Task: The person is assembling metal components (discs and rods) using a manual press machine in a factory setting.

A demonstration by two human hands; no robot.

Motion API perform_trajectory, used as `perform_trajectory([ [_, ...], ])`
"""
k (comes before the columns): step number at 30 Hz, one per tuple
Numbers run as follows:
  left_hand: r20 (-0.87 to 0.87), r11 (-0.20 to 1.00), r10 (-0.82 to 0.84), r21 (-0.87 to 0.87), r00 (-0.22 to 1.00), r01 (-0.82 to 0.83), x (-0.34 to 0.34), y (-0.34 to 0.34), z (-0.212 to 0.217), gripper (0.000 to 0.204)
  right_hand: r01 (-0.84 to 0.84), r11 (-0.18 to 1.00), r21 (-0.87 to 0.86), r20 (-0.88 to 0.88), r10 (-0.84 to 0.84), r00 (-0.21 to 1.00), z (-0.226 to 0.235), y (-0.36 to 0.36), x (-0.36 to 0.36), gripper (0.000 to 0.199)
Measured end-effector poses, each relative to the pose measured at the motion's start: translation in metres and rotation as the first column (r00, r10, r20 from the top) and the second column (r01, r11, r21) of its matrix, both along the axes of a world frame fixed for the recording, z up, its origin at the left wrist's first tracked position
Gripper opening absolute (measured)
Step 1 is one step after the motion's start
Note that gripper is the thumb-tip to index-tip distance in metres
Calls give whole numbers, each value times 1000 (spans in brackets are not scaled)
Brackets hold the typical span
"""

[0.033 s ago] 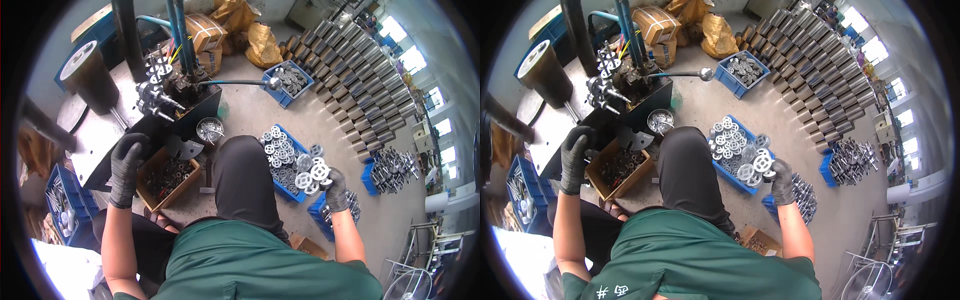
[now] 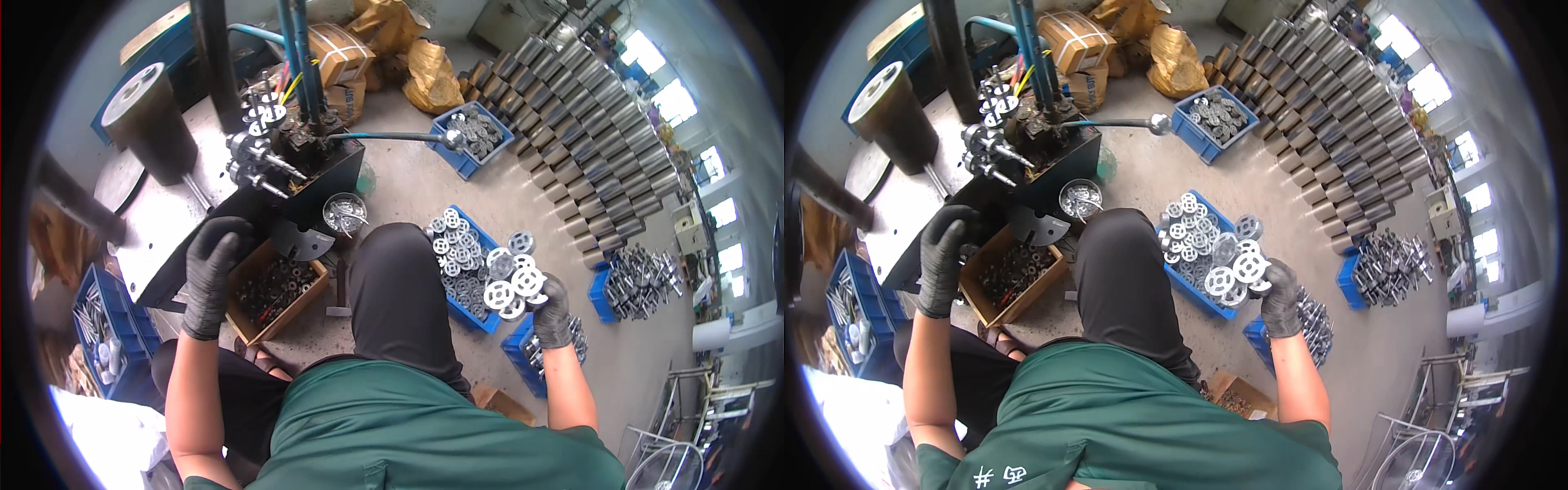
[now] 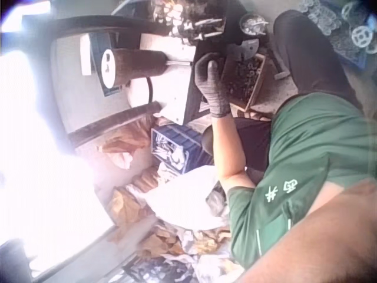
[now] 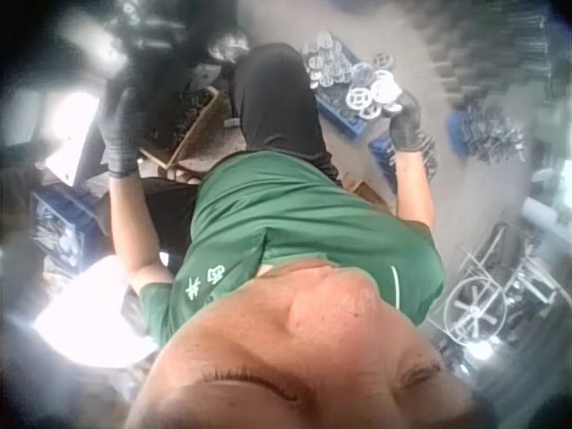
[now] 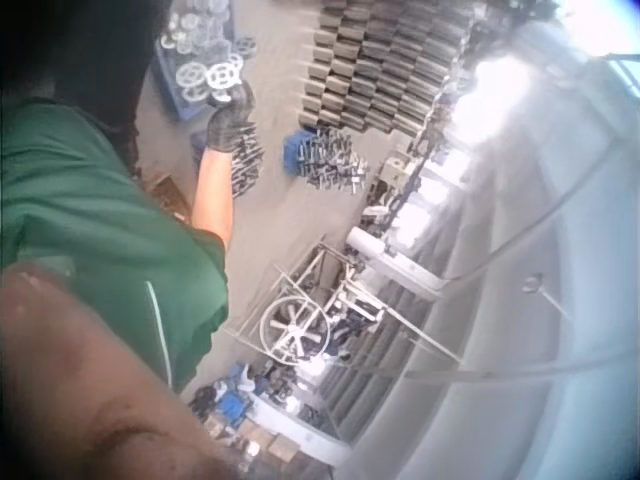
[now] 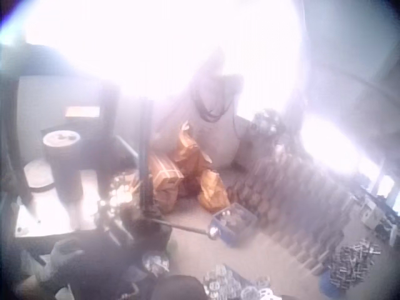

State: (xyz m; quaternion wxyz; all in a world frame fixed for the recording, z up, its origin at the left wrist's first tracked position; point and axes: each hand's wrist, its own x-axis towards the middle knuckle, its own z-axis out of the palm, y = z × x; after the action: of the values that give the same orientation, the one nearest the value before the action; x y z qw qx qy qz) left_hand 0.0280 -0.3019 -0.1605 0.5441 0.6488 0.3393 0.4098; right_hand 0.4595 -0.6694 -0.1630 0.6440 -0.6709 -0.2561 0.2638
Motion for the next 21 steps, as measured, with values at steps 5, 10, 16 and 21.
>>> perform_trajectory([
  [5,-25,973,-218,-87,976,215,10,-27,2,31,-45,942,331,-87,78,993,45,43,-47,57],
  [10,165,859,-431,-225,887,459,15,-52,-3,46,-279,910,305,-121,328,937,68,111,-105,59],
  [16,484,667,-314,-500,817,553,20,-64,-13,83,-723,690,-33,-3,723,691,61,207,-170,44],
  [21,558,712,-38,-567,829,415,7,-60,-27,77,-844,477,-246,57,876,479,22,258,-219,34],
])
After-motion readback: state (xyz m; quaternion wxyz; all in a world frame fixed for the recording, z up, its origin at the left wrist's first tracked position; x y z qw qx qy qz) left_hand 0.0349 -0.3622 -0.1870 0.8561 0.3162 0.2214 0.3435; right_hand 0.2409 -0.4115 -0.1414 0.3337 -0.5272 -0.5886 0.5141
